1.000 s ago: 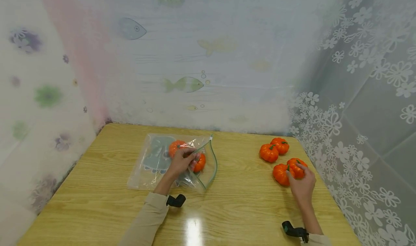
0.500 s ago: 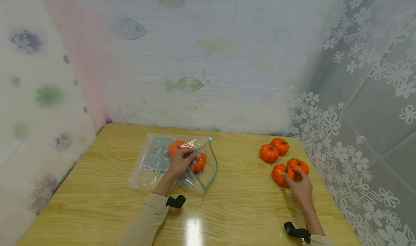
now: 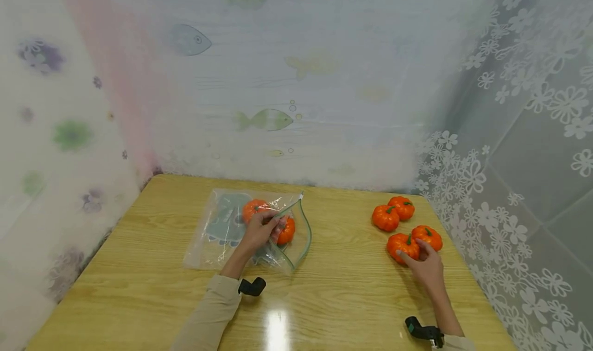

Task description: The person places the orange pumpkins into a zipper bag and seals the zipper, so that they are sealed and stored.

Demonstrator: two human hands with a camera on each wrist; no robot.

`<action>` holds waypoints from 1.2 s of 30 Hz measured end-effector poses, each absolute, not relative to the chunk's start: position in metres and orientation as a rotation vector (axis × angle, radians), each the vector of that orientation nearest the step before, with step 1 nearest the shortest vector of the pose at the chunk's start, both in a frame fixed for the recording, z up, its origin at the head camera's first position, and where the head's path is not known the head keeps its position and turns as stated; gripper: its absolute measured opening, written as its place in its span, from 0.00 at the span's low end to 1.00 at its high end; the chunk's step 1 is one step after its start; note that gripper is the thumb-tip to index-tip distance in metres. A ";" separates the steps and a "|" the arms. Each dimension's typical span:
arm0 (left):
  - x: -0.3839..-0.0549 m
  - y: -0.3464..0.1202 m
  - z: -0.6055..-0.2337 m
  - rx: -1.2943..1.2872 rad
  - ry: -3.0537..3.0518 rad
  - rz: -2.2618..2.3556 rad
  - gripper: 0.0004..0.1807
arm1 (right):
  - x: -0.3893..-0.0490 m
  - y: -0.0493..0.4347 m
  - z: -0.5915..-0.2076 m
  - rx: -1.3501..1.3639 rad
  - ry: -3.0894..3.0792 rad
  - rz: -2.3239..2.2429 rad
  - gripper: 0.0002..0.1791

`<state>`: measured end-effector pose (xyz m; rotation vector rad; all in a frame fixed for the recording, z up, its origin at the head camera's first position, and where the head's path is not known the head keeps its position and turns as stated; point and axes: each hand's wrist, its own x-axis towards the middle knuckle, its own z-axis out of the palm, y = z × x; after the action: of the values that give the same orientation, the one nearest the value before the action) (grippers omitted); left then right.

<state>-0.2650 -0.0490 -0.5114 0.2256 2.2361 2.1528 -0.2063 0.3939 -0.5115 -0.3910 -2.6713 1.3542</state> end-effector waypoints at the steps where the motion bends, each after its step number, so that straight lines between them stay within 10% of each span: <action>1: -0.265 -0.049 -0.511 0.229 2.243 2.152 0.17 | -0.206 0.394 -0.512 -0.396 -2.673 1.351 0.47; 36: -0.266 -0.048 -0.512 0.221 2.283 2.190 0.13 | -0.201 0.353 -0.524 -0.248 -2.371 1.438 0.39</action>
<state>-0.2661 -0.0485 -0.5123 0.2213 2.2829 2.1904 -0.2006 0.3530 -0.5243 -0.2482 -2.3709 1.4380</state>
